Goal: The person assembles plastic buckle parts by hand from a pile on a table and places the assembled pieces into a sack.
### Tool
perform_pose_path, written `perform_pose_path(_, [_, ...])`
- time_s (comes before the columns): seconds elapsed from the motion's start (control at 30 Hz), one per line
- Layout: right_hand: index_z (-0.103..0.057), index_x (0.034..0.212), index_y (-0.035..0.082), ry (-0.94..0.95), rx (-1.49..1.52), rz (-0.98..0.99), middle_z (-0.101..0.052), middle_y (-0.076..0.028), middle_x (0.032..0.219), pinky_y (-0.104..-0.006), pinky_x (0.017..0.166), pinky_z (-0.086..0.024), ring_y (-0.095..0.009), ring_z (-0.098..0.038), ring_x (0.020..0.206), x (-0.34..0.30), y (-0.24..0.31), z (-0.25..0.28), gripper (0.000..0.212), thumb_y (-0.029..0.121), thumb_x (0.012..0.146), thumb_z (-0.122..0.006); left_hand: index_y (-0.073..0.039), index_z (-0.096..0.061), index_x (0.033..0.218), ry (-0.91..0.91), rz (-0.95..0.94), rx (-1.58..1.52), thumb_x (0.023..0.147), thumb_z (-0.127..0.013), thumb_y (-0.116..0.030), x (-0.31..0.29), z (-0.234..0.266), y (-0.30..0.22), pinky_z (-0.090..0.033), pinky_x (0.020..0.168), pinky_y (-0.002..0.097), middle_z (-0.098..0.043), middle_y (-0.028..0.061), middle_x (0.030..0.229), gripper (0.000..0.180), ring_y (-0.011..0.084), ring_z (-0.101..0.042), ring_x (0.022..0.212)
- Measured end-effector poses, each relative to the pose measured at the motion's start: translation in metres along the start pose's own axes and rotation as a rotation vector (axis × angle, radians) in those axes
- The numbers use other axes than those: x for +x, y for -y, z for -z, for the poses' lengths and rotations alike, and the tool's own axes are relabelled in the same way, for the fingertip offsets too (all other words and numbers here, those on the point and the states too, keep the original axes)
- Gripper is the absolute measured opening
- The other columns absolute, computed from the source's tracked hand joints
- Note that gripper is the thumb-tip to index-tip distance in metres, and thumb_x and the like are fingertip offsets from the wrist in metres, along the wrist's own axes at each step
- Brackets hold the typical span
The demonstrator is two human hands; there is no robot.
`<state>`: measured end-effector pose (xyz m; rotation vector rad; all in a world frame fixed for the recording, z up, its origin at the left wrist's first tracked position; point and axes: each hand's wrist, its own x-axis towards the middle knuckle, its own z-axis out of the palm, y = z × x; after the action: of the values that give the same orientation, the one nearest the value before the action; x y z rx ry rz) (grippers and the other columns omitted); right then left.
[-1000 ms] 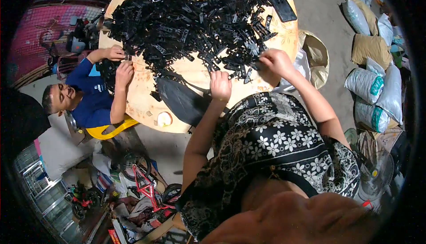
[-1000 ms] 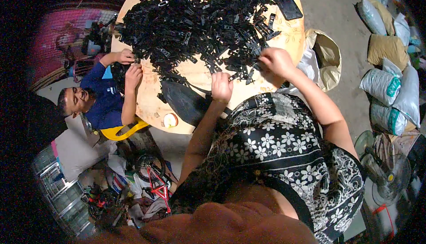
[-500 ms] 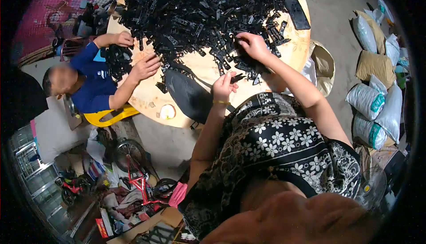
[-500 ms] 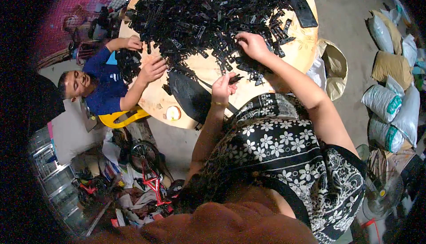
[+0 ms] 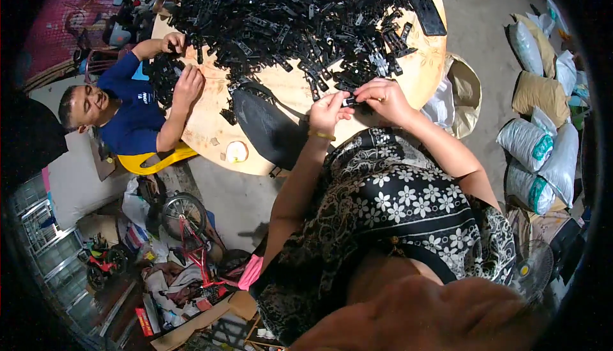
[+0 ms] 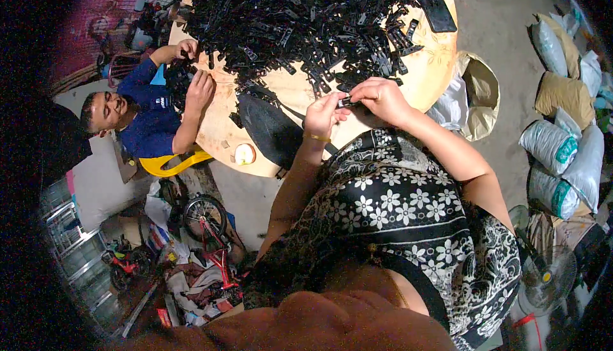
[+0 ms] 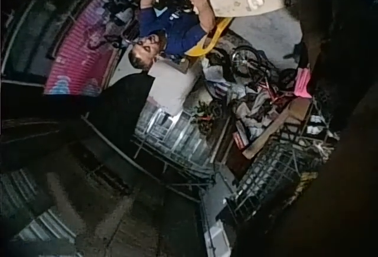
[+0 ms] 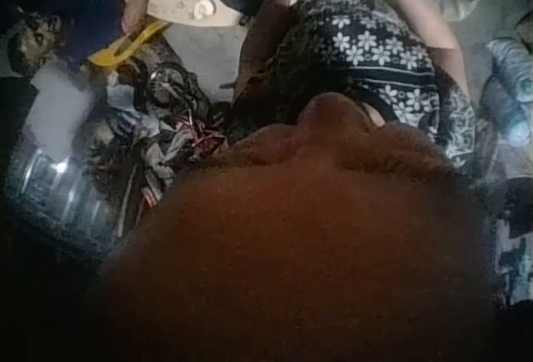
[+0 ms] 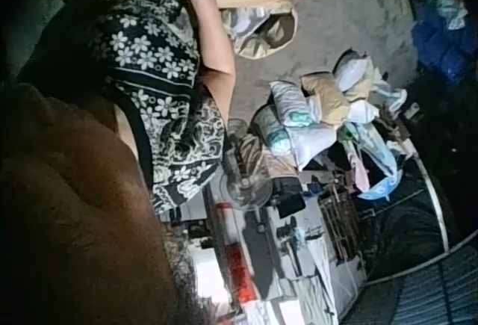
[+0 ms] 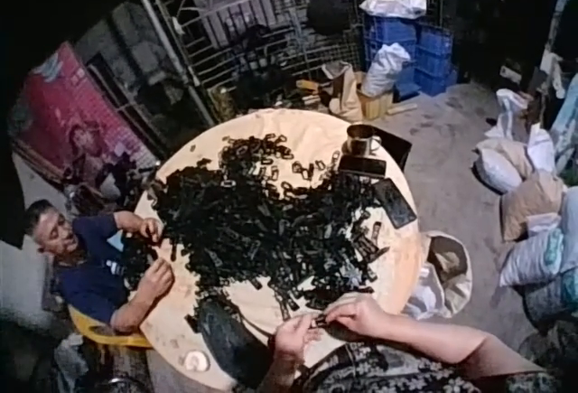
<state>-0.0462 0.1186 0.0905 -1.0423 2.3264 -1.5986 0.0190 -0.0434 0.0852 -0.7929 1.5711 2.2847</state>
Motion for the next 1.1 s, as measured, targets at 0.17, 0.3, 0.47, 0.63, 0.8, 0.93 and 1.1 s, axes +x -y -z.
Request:
perform_pose_path(0.17, [-0.062,0.07,0.008,0.006,-0.098,0.121,-0.062,-0.005,0.077,-0.0302,0.069,-0.045,-0.02,-0.058,0.073,0.0,0.005,0.001,0.015,-0.001,0.058,-0.06,0.004,-0.044,0.109,0.189,0.046,-0.108,0.085,-0.044,-0.011,-0.003,0.009,0.005,-0.047,0.073,0.0279,-0.054,0.0122,0.097,0.028,0.0197,-0.057,0.076])
perform_pose_path(0.3, [-0.063,0.072,0.009,0.134,-0.124,0.156,-0.062,-0.005,0.079,-0.03,0.072,-0.044,-0.021,-0.058,0.076,0.004,0.014,0.001,0.013,0.005,0.06,-0.058,0.002,-0.039,0.115,0.243,0.14,-0.187,0.083,-0.045,-0.008,-0.005,0.017,0.009,-0.046,0.077,0.0303,-0.052,0.0134,0.101,0.034,0.022,-0.057,0.084])
perform_pose_path(0.47, [-0.062,0.084,0.003,0.424,0.1,0.215,-0.061,-0.011,0.088,-0.0329,0.08,-0.042,-0.025,-0.057,0.081,0.012,0.003,0.007,0.022,0.008,0.066,-0.052,0.003,-0.04,0.114,0.191,0.144,-0.181,0.082,-0.046,-0.008,-0.018,0.021,0.013,-0.047,0.075,0.0289,-0.052,0.0131,0.1,0.035,0.0228,-0.057,0.084])
perform_pose_path(0.63, [-0.058,0.094,0.003,0.32,0.17,-0.155,-0.059,-0.01,0.09,-0.0301,0.077,-0.042,-0.025,-0.053,0.088,0.042,-0.024,-0.001,0.024,0.01,0.071,-0.055,0.001,-0.041,0.114,0.091,0.141,-0.201,0.083,-0.045,-0.01,-0.026,0.019,0.004,-0.048,0.07,0.0283,-0.053,0.0122,0.096,0.033,0.022,-0.058,0.078])
perform_pose_path(0.8, [-0.055,0.096,0.007,0.0,-0.772,0.275,-0.052,-0.003,0.102,-0.0378,0.083,-0.035,-0.019,-0.042,0.1,0.09,-0.071,-0.028,0.028,0.009,0.07,-0.046,0.003,-0.041,0.113,-0.008,0.045,-0.18,0.085,-0.042,-0.012,-0.019,0.014,0.014,-0.047,0.074,0.0329,-0.053,0.0149,0.097,0.031,0.0269,-0.058,0.083])
perform_pose_path(0.93, [-0.055,0.082,0.009,0.213,-0.906,0.311,-0.052,-0.003,0.087,-0.0374,0.085,-0.033,-0.018,-0.045,0.093,0.099,-0.083,-0.018,0.015,0.011,0.069,-0.048,0.006,-0.04,0.111,0.005,0.023,-0.26,0.086,-0.038,-0.01,-0.019,0.014,0.013,-0.045,0.08,0.0376,-0.05,0.0199,0.103,0.03,0.033,-0.055,0.09])
perform_pose_path(1.1, [-0.05,0.078,0.004,0.131,-0.439,0.201,-0.05,-0.01,0.077,-0.0367,0.07,-0.042,-0.029,-0.051,0.077,0.083,-0.047,0.001,0.022,0.009,0.06,-0.061,0.007,-0.038,0.112,-0.034,-0.061,-0.276,0.087,-0.034,-0.01,-0.016,0.018,0.008,-0.042,0.085,0.039,-0.048,0.0231,0.106,0.03,0.0347,-0.052,0.095])
